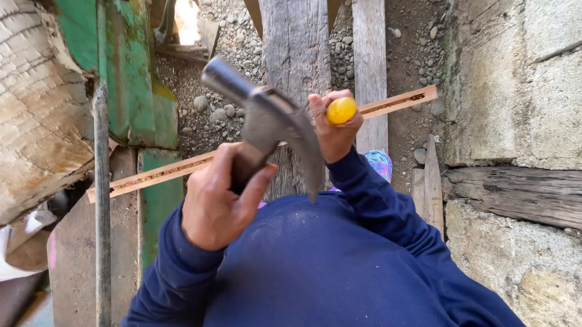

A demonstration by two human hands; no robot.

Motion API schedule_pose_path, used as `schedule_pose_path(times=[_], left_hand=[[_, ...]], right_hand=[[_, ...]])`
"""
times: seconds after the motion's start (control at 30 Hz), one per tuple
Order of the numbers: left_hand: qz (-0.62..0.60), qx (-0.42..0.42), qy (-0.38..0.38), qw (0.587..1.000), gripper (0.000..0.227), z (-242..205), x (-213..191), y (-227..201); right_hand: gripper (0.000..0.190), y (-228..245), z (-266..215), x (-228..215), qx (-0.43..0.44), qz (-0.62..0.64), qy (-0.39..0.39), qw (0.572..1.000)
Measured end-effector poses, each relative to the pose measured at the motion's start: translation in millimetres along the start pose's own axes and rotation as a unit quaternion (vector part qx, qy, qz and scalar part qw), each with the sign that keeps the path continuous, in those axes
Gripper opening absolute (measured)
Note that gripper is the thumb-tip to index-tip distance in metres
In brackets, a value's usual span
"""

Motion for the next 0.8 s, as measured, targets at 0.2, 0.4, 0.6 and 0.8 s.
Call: schedule_pose_path(times=[0.2, 0.4, 0.6, 0.8], left_hand=[[0.107, 0.098, 0.026, 0.989, 0.033, 26.4, 22.5, -32.0], [0.167, 0.011, 0.089, 0.982, 0.039, 20.3, 46.7, 13.3], [0.062, 0.017, -0.011, 0.998, 0.03, 1.0, -11.1, -44.8], [0.161, 0.041, 0.021, 0.986, 0.034, 10.4, 30.6, -25.7]], right_hand=[[0.025, -7.9, -3.9, 14.7, -0.009, 0.111, 0.057, 0.992], [0.021, -7.5, -21.4, 13.1, -0.006, -0.129, 0.102, 0.986], [0.034, 42.5, -5.9, 31.8, -0.026, 0.03, 0.135, 0.99], [0.023, -4.9, -14.7, 39.6, 0.154, 0.327, 0.14, 0.922]])
Point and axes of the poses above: each hand's wrist, its own z-axis towards the middle knuckle, its own x-axis out of the palm, y = z × x, the point moved 6 cm from there along z, towards the middle knuckle, and after that the axes turned 3 degrees about z, right-handed, at the moved point
